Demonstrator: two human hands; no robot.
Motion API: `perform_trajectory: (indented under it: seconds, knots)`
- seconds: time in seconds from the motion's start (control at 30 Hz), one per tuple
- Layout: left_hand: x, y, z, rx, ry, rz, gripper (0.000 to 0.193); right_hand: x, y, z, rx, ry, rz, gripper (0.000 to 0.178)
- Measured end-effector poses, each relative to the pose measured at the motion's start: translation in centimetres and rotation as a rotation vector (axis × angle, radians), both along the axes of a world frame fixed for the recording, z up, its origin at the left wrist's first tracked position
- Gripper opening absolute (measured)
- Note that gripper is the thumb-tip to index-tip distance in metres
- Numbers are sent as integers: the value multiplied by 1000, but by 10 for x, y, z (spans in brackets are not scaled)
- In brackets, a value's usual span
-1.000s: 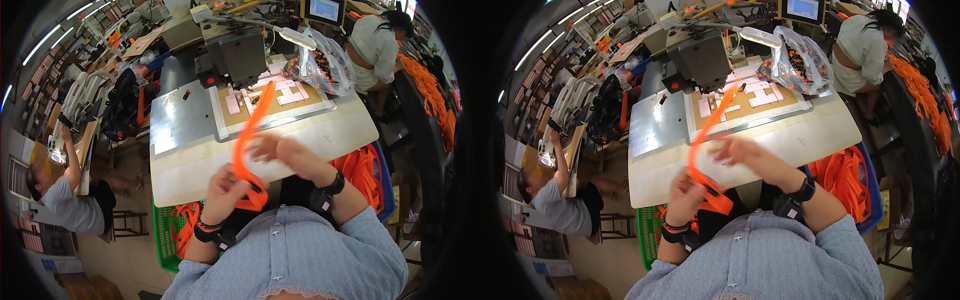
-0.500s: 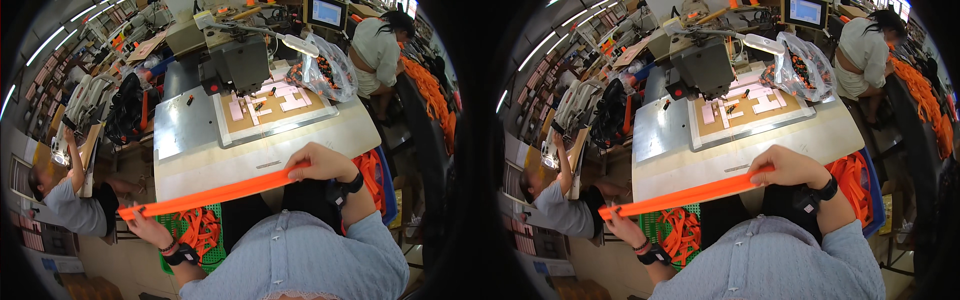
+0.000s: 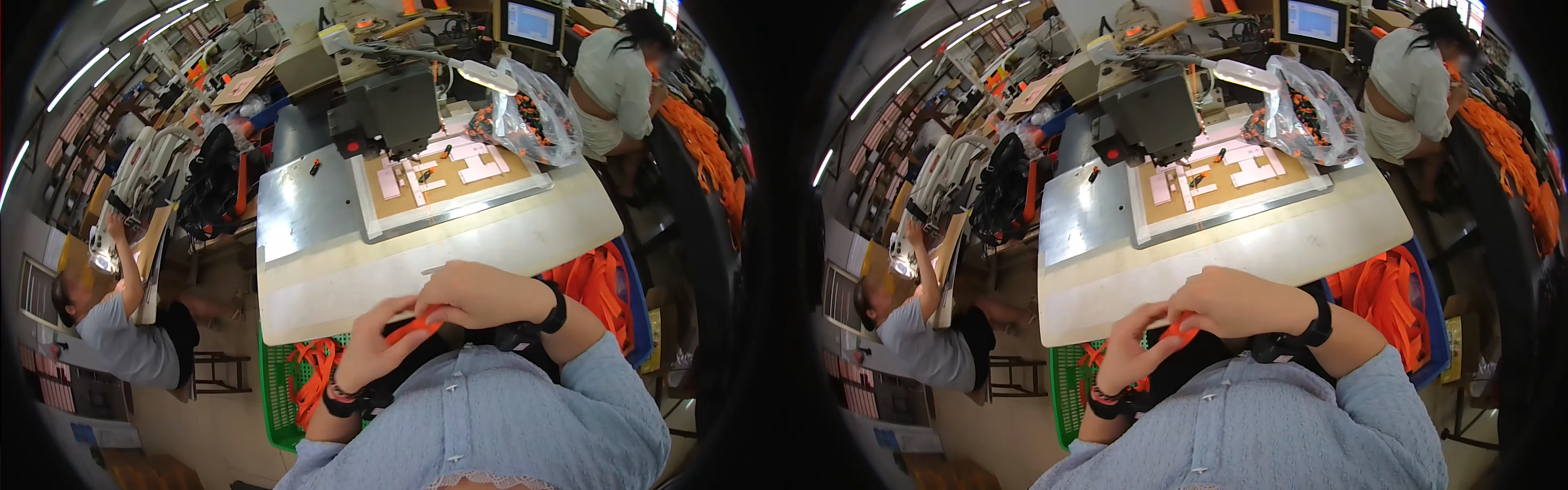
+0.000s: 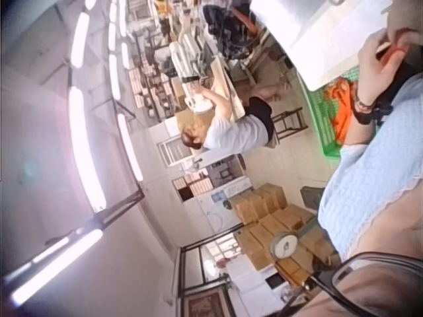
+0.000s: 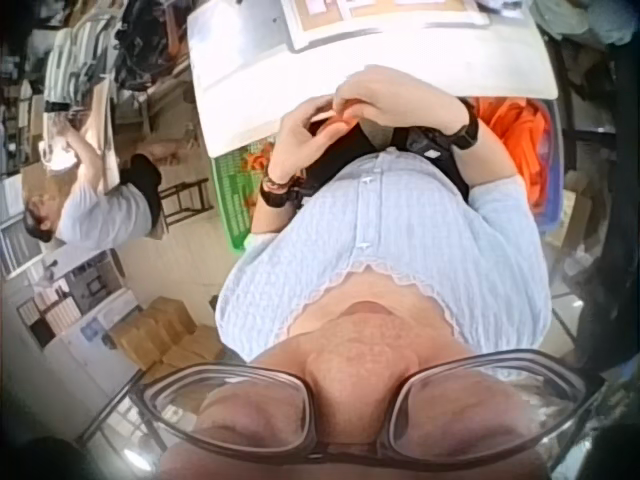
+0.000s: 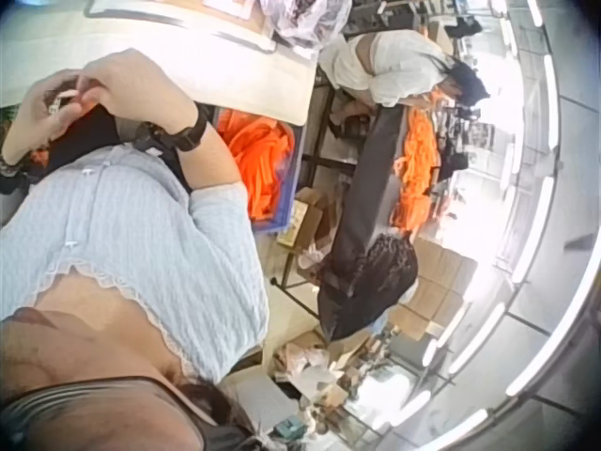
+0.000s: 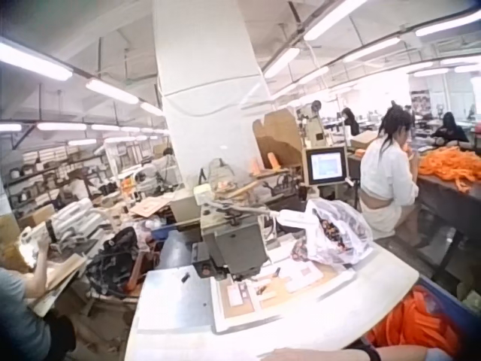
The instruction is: Attaching zipper sliders onto orange fabric zipper tape.
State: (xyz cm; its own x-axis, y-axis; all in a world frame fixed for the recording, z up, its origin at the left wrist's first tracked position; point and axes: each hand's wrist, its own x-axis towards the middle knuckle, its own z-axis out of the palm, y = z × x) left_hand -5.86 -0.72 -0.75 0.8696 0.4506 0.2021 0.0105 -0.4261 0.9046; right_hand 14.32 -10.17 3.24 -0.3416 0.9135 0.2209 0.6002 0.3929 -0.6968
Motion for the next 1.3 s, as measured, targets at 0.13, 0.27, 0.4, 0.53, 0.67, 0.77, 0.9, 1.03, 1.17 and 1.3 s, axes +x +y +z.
perform_trajectory:
  seconds: [0.13, 0.27, 0.4, 0.53, 0.67, 0.77, 0.9, 1.03, 1.17, 1.3]
  knots:
    - [23, -5, -14, -456, 131, 35, 18, 13, -10, 9, -39, 90, -430, 23]
    - [31, -4, -20, -547, 45, -41, 19, 20, -13, -5, -73, 674, -554, 35]
    - [45, -9, -9, -590, -76, -6, 21, 13, -10, -18, -169, 916, -543, 23]
    - [53, 4, -4, -666, -154, 53, 19, 4, 2, -35, -83, 874, -502, 18]
    - [59, 4, -3, -677, -237, 189, 15, -3, 14, -39, -54, 983, -552, 16]
    - [63, 5, -10, -723, -291, 206, 15, -2, 16, -43, -108, 1009, -536, 12]
    - [60, 17, -15, -586, -231, 208, 16, -1, 16, -46, 106, 615, -542, 9]
    - [60, 15, -15, -679, -233, 264, 18, -2, 18, -37, 532, 178, -399, 11]
    - [62, 22, -24, -930, -285, 229, 17, -5, 22, -28, 625, 96, -341, 11]
    - [56, 15, -10, -844, -191, 150, 17, 20, 37, -23, 202, 232, -561, 12]
